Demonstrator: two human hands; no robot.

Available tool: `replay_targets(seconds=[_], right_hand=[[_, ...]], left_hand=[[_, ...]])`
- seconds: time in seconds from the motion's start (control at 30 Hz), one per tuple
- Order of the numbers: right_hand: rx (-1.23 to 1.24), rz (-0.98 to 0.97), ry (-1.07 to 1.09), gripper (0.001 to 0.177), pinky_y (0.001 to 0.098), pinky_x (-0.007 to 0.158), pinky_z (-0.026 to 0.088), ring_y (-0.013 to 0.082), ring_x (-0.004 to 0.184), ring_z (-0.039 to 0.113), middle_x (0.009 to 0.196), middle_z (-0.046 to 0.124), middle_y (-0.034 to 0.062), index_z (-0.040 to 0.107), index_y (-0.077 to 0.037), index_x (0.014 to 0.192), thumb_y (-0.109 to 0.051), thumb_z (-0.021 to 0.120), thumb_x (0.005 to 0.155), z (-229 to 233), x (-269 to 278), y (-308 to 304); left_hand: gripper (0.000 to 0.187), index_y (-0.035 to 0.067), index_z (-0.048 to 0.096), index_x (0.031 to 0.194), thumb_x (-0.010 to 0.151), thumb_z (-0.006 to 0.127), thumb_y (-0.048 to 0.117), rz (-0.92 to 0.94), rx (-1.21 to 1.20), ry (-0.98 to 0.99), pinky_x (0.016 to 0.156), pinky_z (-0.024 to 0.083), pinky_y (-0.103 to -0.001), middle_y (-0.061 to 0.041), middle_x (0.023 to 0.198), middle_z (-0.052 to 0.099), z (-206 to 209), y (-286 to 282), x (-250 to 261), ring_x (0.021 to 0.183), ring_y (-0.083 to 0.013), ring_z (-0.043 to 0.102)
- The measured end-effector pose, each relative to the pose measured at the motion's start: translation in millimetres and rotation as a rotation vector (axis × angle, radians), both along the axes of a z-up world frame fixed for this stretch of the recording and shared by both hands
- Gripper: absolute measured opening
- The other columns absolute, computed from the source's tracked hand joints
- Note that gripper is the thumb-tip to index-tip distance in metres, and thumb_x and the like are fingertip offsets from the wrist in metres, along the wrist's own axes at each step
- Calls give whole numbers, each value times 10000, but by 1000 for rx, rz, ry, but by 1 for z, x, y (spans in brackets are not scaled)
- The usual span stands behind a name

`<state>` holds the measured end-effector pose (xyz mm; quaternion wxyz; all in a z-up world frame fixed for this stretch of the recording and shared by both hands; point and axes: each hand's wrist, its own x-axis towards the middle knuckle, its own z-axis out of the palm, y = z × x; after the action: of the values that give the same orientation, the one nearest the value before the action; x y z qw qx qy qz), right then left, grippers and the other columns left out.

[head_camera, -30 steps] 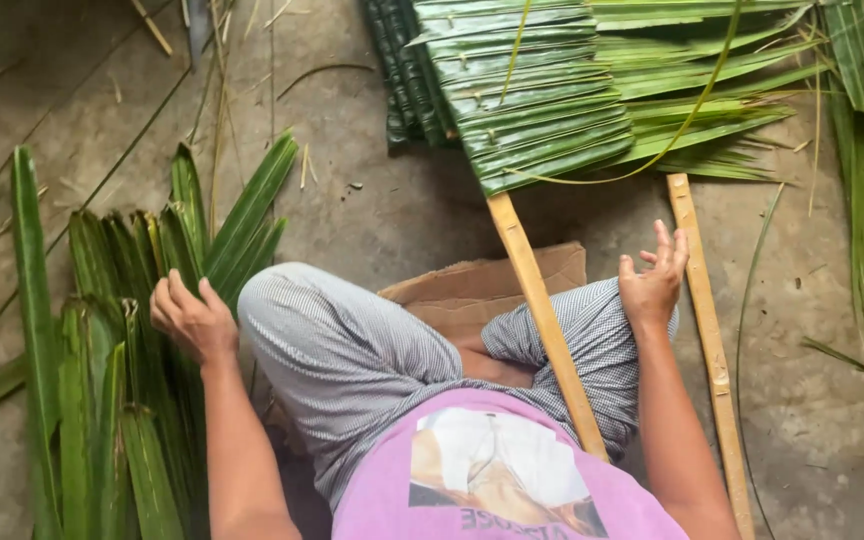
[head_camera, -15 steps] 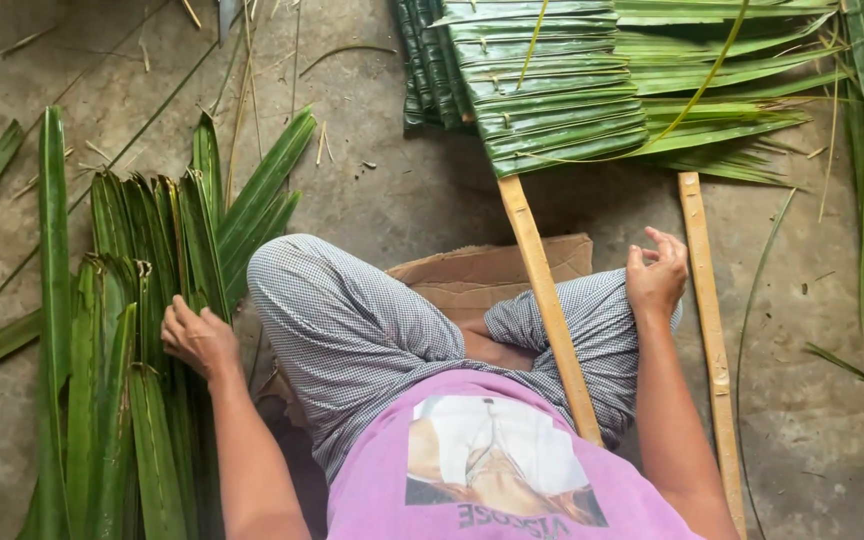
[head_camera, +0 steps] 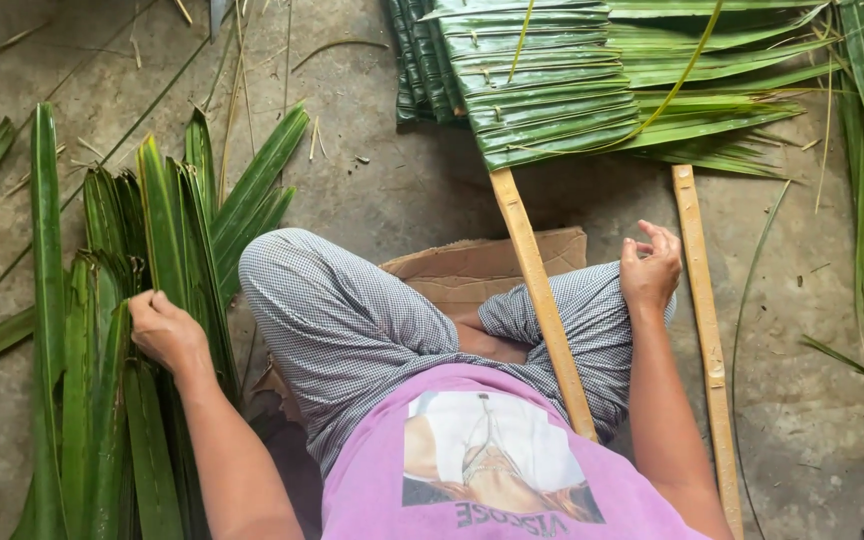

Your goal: Weaving palm leaves onto a wooden frame to create a thatched panel.

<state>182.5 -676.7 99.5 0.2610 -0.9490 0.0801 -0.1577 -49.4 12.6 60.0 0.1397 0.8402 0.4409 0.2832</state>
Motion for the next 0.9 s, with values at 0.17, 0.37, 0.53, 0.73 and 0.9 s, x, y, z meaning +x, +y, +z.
replay_targets(seconds=[0.17,0.37,0.53,0.73,0.9], right_hand=[[29,21,23,285,369,727,559,166,816,718,1251,655,118,758,-105,1191,-88,721,909,15,-1,7],[43,25,9,277,357,710,569,172,818,721,1245,659,133,760,-97,1185,-76,718,912,18,-2,8],[45,23,13,261,359,713,569,171,818,723,1232,664,122,764,-95,1173,-83,718,916,17,-1,7],[48,20,29,257,365,714,568,171,827,723,1236,658,125,765,-106,1166,-92,716,914,17,-1,6],[61,31,33,259,368,733,575,183,827,722,1228,649,134,763,-98,1171,-91,715,916,15,1,5]], left_hand=[[148,-58,758,1135,1069,640,2,-264,-251,-134,553,399,-360,-31,819,586,65,12,34,650,-143,443],[187,3,766,1140,981,674,38,-168,-510,-159,1033,607,-385,-111,980,786,128,23,78,721,-118,693],[200,44,765,1134,943,723,89,-239,-616,-89,617,513,-305,-113,1063,775,65,23,86,701,-127,601],[221,45,775,1169,960,728,98,-303,-200,-63,874,513,-430,-147,1127,717,6,-9,61,1027,-287,622],[523,24,605,1377,940,859,160,145,98,214,1011,310,-633,-236,1400,502,1,-6,19,1239,-444,442]])
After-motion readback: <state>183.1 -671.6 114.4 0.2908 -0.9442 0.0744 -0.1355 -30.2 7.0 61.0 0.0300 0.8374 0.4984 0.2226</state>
